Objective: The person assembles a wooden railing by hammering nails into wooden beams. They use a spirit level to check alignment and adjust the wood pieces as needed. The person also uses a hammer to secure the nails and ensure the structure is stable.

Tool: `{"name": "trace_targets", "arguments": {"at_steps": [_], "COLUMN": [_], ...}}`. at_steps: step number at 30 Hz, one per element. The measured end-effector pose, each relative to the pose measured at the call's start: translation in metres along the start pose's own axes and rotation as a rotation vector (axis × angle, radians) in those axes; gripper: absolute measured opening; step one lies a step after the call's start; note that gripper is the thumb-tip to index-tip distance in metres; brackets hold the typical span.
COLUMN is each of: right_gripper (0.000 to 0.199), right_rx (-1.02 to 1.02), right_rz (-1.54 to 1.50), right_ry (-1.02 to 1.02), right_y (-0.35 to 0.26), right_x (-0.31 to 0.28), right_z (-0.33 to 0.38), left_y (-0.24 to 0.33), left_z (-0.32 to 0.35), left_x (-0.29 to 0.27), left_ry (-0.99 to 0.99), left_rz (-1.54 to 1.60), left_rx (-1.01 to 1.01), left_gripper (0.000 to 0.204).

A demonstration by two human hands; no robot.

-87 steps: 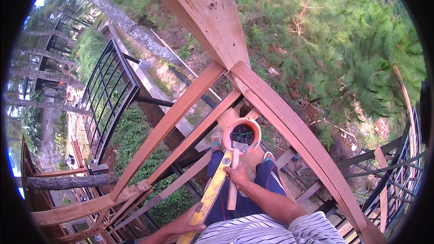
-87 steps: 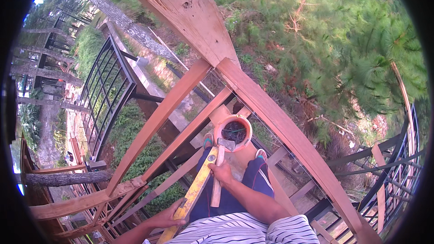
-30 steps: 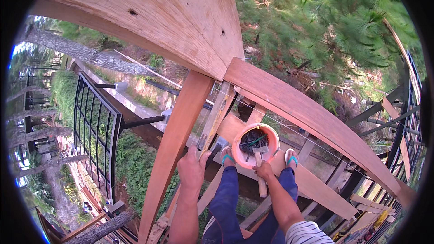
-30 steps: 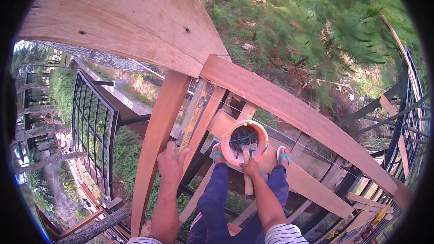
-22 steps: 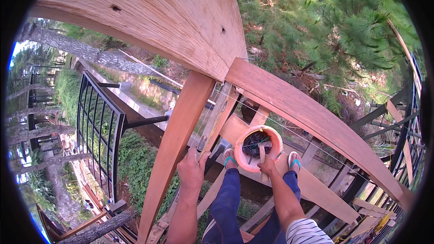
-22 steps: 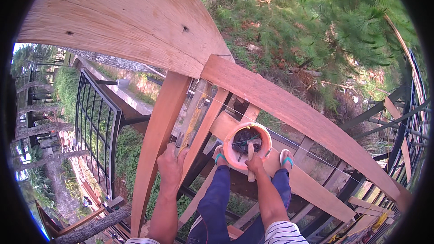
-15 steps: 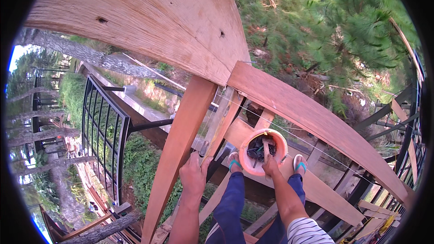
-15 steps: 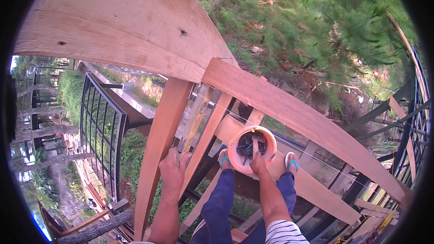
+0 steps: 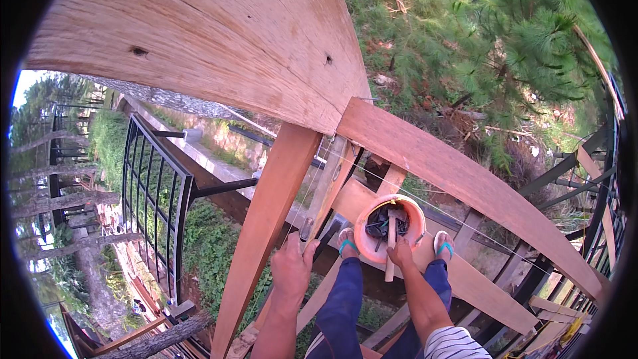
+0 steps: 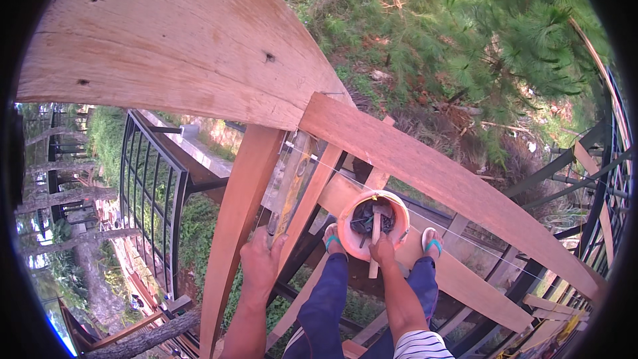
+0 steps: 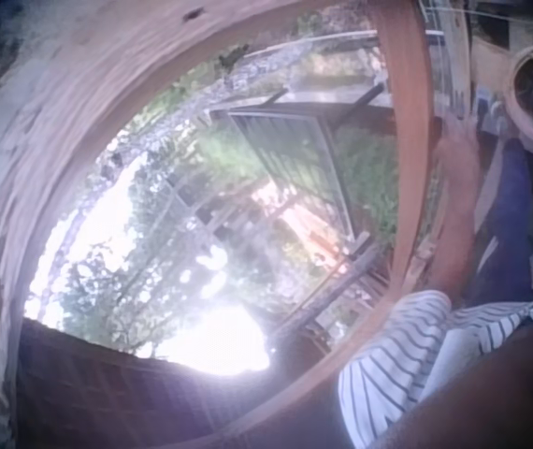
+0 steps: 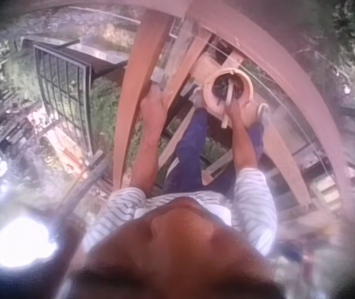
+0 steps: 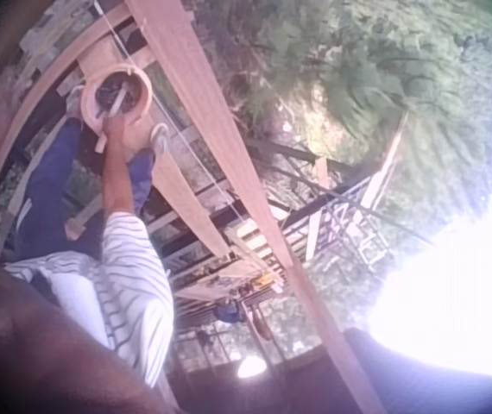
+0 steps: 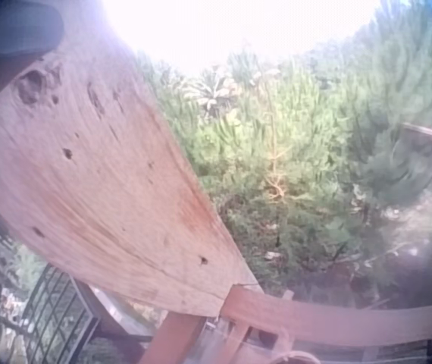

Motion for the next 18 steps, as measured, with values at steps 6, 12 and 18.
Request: {"name": "trace_targets", "arguments": {"at_steps": [6, 12, 18], "right_gripper": [0.065, 0.053, 0.038], "right_rx": [-0.317, -0.339, -0.324], "right_rz": [-1.27, -1.466, -1.514], "right_ry": [-0.456, -0.519, -0.377], "right_y": [-0.194, -0.323, -0.335], "right_x": [-0.064, -0.085, -0.081], "right_z": [0.119, 0.173, 0.177], "left_y": [0.004, 0.015, 0.045], "left_z": [0.006, -0.006, -0.028], "left_x": [0.006, -0.008, -0.086], "left_ry": [-0.074, -0.114, -0.218], "left_rz": [-0.004, -0.046, 0.021], "left_rx": [0.001, -0.008, 0.048], "left_gripper": [0.035, 0.032, 0.023]}}
Point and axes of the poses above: each hand's wrist, its own z-axis away from the middle knuckle, its own x-axis out of the palm, y = z × x, the point moved 5 cm from there along -z, towards the middle knuckle, and after that the axes turned 9 degrees about x, right-handed, at the moved point
